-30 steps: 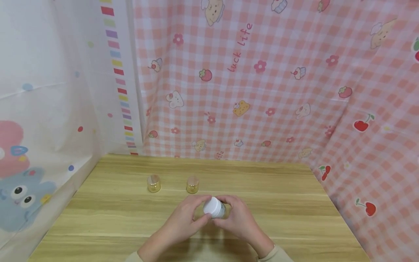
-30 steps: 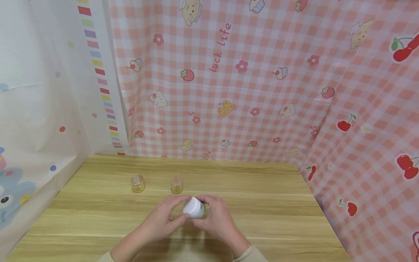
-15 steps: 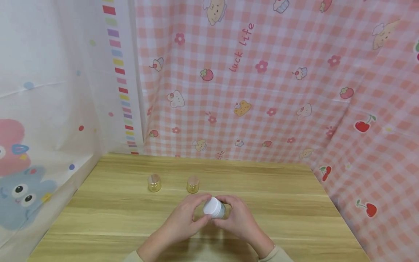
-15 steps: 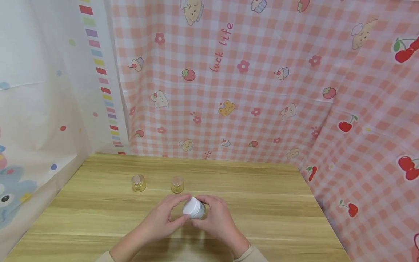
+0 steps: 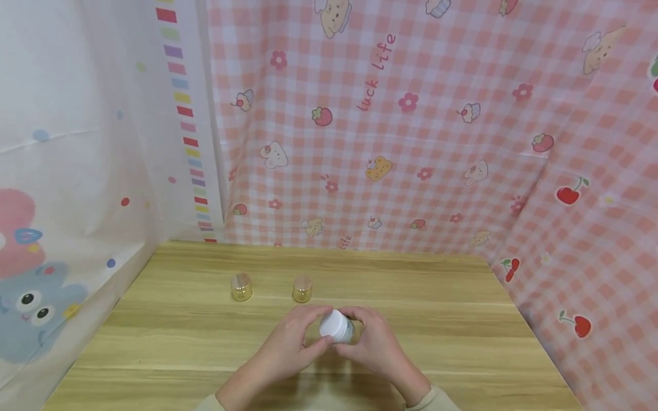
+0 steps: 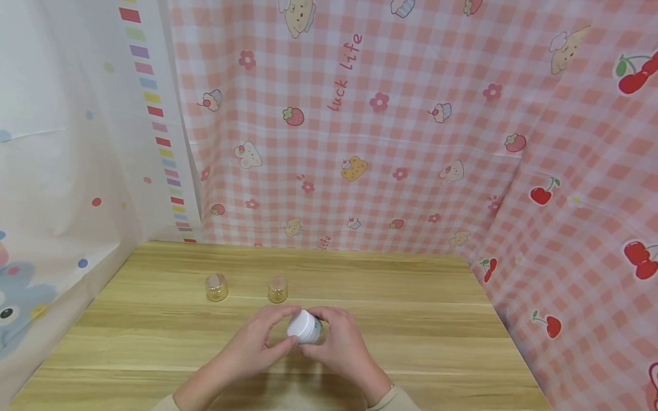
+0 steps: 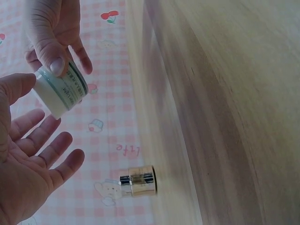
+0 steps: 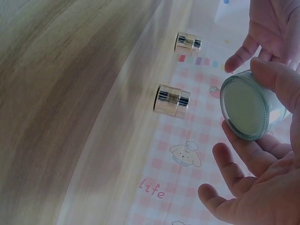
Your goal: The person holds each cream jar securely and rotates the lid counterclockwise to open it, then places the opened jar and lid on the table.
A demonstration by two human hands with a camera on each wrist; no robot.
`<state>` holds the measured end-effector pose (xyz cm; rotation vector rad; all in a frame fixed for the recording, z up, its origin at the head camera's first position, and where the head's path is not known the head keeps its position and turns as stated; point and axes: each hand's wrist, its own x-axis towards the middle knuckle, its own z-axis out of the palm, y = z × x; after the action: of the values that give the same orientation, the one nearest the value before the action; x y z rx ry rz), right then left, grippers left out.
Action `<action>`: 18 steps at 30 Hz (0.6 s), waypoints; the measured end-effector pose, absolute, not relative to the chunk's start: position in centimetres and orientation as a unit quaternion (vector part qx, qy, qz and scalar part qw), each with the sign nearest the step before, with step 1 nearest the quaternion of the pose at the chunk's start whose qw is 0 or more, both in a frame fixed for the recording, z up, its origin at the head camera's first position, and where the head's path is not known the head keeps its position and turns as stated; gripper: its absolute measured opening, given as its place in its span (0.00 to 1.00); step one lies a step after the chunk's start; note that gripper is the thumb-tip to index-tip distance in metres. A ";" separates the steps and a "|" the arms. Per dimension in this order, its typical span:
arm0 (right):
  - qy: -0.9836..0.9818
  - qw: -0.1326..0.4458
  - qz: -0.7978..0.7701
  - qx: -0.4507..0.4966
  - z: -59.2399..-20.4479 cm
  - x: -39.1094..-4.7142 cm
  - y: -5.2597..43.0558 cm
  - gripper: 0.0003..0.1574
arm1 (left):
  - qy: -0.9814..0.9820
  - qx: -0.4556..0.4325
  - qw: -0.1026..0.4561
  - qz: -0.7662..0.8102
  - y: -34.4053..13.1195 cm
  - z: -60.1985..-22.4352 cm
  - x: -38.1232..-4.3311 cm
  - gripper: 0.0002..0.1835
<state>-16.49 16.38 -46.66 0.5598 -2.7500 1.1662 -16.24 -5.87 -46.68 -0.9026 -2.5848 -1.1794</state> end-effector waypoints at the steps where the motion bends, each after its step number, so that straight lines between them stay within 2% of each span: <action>1: -0.904 0.052 0.383 0.184 -46.7 -16.5 16.4 0.36 | -0.865 -0.301 0.082 -0.394 -5.9 -46.7 -16.2 0.28; 18: -0.901 0.054 0.394 0.177 -46.9 -16.6 16.3 0.37 | -0.861 -0.313 0.102 -0.389 -5.9 -46.9 -16.4 0.31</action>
<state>-16.60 16.34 -46.93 0.5372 -2.7352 1.1952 -16.36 -5.85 -46.93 -0.9236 -2.5418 -1.1478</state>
